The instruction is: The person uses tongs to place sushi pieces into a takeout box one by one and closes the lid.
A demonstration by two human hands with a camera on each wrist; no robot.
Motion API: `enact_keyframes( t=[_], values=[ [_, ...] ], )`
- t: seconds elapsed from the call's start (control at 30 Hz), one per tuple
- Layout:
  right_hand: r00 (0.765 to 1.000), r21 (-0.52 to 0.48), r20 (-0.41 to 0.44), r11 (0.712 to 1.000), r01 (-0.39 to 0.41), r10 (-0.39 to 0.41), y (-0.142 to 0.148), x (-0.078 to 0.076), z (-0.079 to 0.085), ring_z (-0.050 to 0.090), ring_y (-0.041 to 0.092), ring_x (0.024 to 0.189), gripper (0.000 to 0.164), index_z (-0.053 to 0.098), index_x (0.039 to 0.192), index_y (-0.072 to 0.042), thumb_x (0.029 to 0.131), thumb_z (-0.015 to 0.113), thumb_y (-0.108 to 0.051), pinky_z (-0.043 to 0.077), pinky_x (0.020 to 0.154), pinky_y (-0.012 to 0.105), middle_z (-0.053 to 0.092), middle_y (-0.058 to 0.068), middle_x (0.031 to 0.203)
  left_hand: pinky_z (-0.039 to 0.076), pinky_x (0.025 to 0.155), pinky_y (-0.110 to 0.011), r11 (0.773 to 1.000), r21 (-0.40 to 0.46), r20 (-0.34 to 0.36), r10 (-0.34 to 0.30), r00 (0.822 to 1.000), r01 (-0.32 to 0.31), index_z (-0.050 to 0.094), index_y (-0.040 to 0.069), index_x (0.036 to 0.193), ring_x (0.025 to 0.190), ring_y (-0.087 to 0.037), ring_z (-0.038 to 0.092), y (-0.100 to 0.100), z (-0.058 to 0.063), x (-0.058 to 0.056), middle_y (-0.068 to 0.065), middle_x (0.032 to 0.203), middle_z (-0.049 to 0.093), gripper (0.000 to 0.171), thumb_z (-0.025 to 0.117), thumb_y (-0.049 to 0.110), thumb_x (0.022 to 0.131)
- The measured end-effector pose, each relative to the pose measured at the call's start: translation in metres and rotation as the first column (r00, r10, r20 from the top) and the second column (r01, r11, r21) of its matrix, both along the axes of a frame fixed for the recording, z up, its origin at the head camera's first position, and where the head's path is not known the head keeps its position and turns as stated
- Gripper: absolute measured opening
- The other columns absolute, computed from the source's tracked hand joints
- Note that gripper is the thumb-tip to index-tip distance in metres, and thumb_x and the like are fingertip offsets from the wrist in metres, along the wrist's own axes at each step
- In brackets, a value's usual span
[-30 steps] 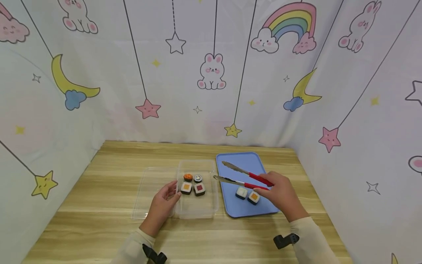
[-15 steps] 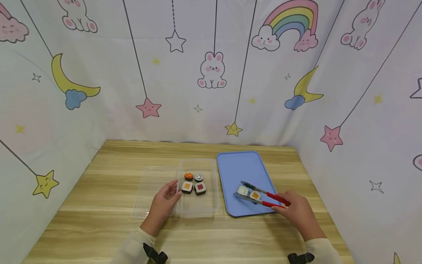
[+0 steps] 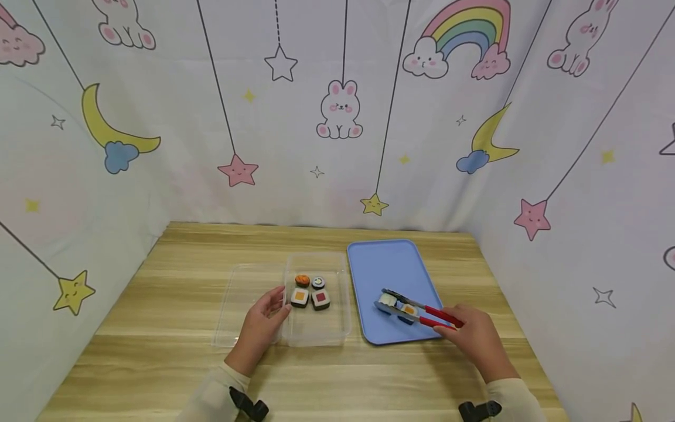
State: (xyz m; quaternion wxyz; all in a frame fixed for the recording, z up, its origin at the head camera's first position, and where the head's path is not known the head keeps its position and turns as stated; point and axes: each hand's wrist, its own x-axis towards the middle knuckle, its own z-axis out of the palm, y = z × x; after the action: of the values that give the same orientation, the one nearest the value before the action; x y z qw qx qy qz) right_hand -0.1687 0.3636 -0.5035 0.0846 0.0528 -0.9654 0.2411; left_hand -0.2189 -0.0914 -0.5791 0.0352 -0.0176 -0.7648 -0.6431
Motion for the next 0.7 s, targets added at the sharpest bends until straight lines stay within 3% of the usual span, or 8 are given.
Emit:
enact_keyframes(
  t=[0.23,0.43,0.7],
  values=[
    [0.999,-0.030,-0.051,0.999,-0.015,0.014,-0.004,-0.004,0.008,0.061,0.020,0.080,0.038,0.081,0.111,-0.007,0.079,0.092,-0.023,0.051,0.063,0.029,0.073,0.004,0.093,0.053,0.103,-0.052,1.000,0.000,0.003,-0.001,1.000,0.001,0.058,0.009,0.147,0.124,-0.033,0.063,0.000,-0.001,0.000,-0.017,0.139,0.063,0.054,0.075,0.014,0.096],
    [0.996,-0.033,-0.085,0.999,-0.025,0.022,-0.016,-0.010,0.024,0.062,0.021,0.083,0.040,0.080,0.115,-0.010,0.081,0.091,-0.028,0.052,0.063,0.028,0.075,0.004,0.099,0.052,0.103,-0.052,1.000,0.008,-0.002,-0.003,1.000,0.003,0.057,0.008,0.147,0.125,-0.034,0.062,0.000,-0.001,-0.001,-0.019,0.139,0.063,0.054,0.075,0.015,0.097],
    [0.978,-0.077,-0.152,0.984,-0.159,0.146,-0.054,-0.023,0.033,0.067,0.021,0.085,0.037,0.081,0.112,-0.013,0.079,0.093,-0.026,0.058,0.066,0.030,0.076,0.002,0.100,0.053,0.103,-0.052,1.000,0.023,-0.012,-0.002,1.000,0.002,0.058,0.010,0.146,0.124,-0.033,0.063,-0.001,-0.002,-0.001,-0.018,0.139,0.064,0.054,0.077,0.017,0.096]
  ],
)
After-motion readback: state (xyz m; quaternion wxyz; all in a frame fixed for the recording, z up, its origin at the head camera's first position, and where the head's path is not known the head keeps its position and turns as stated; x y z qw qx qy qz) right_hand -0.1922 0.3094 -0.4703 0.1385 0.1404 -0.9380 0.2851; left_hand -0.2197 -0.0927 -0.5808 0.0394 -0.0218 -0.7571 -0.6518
